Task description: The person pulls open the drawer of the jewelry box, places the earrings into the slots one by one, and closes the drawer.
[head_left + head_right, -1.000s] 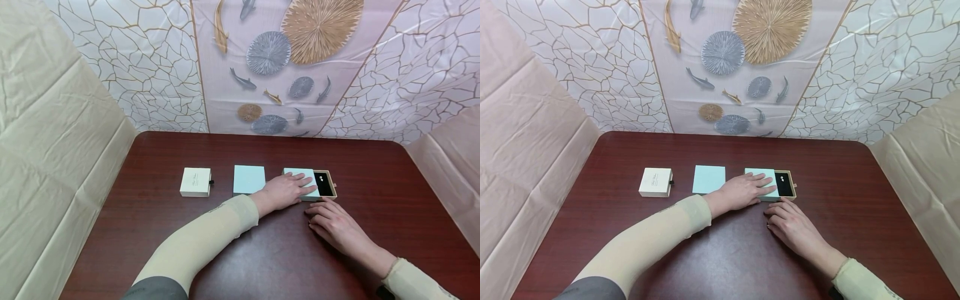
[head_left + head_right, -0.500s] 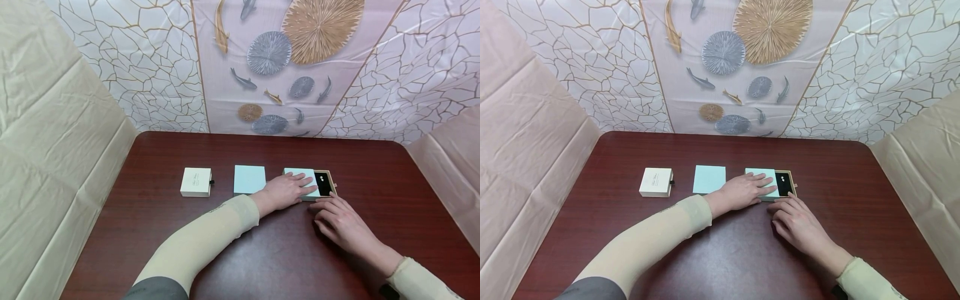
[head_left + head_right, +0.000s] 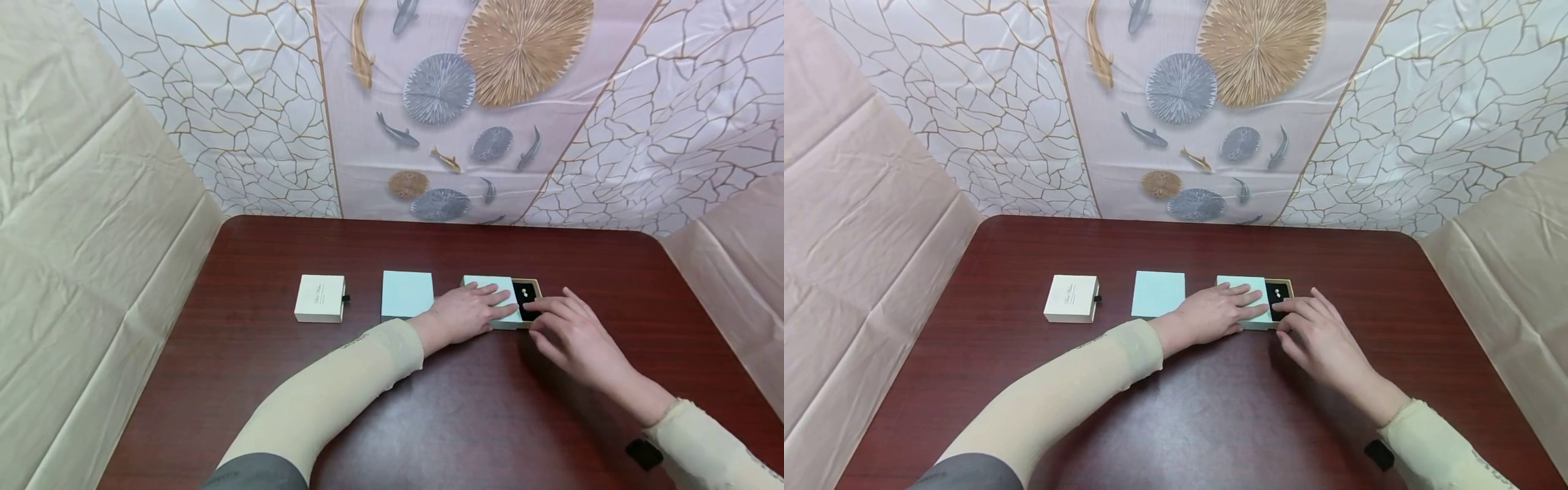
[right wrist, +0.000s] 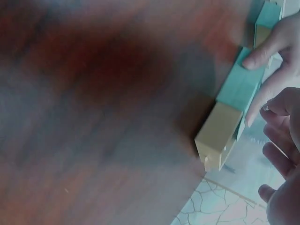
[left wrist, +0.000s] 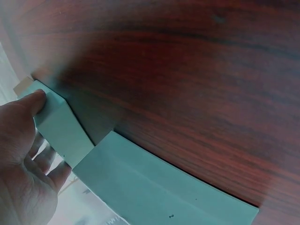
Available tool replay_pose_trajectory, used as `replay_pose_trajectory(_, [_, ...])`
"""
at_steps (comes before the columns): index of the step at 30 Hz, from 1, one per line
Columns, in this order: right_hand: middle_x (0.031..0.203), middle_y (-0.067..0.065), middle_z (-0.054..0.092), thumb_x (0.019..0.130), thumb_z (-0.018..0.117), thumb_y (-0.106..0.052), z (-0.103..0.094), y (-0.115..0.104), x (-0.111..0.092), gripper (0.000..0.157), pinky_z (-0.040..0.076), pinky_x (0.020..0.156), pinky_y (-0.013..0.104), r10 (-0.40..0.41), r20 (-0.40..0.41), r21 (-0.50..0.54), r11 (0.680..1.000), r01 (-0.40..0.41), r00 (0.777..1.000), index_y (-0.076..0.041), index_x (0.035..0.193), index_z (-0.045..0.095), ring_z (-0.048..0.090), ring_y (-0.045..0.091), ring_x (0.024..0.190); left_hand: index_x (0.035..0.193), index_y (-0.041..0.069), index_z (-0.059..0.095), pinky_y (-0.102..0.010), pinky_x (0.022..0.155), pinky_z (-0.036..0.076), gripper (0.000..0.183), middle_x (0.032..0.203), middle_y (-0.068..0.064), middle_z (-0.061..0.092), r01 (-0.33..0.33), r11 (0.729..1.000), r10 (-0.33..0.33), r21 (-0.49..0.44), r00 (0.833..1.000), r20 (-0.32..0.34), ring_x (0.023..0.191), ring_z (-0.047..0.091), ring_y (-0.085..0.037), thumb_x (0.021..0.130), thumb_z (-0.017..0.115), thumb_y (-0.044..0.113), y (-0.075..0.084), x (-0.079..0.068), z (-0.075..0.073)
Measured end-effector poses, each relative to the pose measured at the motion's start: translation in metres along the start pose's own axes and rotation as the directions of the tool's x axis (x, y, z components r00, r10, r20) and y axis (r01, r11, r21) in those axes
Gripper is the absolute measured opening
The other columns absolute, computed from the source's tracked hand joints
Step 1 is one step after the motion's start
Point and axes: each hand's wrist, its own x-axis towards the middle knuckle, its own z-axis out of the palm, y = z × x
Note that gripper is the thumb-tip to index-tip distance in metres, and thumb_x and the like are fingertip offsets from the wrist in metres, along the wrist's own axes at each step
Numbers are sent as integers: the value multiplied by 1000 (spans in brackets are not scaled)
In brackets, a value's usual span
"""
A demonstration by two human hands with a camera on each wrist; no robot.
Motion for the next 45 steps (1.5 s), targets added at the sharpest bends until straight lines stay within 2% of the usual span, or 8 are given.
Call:
replay_pose_trajectory(6, [124, 17, 71, 81, 78, 0, -5, 10, 8, 15, 20, 131, 54, 63, 27, -10, 998, -63, 998, -12, 85, 70, 63, 42, 119, 170, 33, 32, -36, 124, 39, 60, 174, 4, 34, -4, 1000, 4, 8, 1000, -4, 160, 32, -17, 113, 52, 41, 0, 0, 1])
replay_pose_trajectory(12, [129, 19, 70, 81, 76, 1, -7, 18, 13, 18, 20, 129, 62, 94, 50, -10, 996, -94, 994, -14, 84, 69, 60, 44, 125, 170, 33, 31, -35, 124, 39, 61, 174, 4, 33, -7, 1000, 7, 7, 1000, 0, 160, 31, -16, 114, 52, 41, 0, 0, 0])
replay_pose_trajectory(23, [132, 25, 68, 88, 78, 1, -6, 35, 21, 20, 21, 120, 77, 149, 166, 1, 988, -151, 975, -14, 82, 68, 56, 48, 124, 171, 33, 30, -35, 125, 37, 61, 175, 3, 32, -4, 1000, 4, 7, 1000, 9, 161, 30, -16, 114, 50, 41, 0, 0, -1])
replay_pose_trajectory(27, [136, 26, 65, 90, 78, -1, -6, 42, 25, 20, 23, 115, 81, 184, 236, 11, 981, -192, 954, -15, 82, 69, 54, 50, 126, 171, 33, 30, -35, 125, 37, 60, 175, 3, 32, -4, 1000, 4, 0, 1000, 9, 161, 30, -16, 114, 50, 41, 0, 0, -1])
replay_pose_trajectory(35, [144, 30, 58, 96, 74, -4, -8, 51, 37, 16, 21, 113, 85, 267, 400, 33, 952, -305, 877, -15, 84, 72, 47, 55, 135, 170, 33, 32, -35, 125, 36, 60, 174, 4, 33, 2, 1000, -2, -12, 1000, 1, 161, 30, -16, 114, 51, 41, 0, 0, 0])
replay_pose_trajectory(45, [154, 32, 50, 97, 71, -5, -5, 55, 45, 19, 16, 115, 84, 274, 467, 1, 951, -310, 841, -18, 82, 70, 41, 56, 141, 170, 34, 31, -35, 125, 37, 60, 175, 4, 32, 2, 1000, -2, -21, 1000, 4, 161, 29, -15, 114, 50, 41, 0, 0, 0])
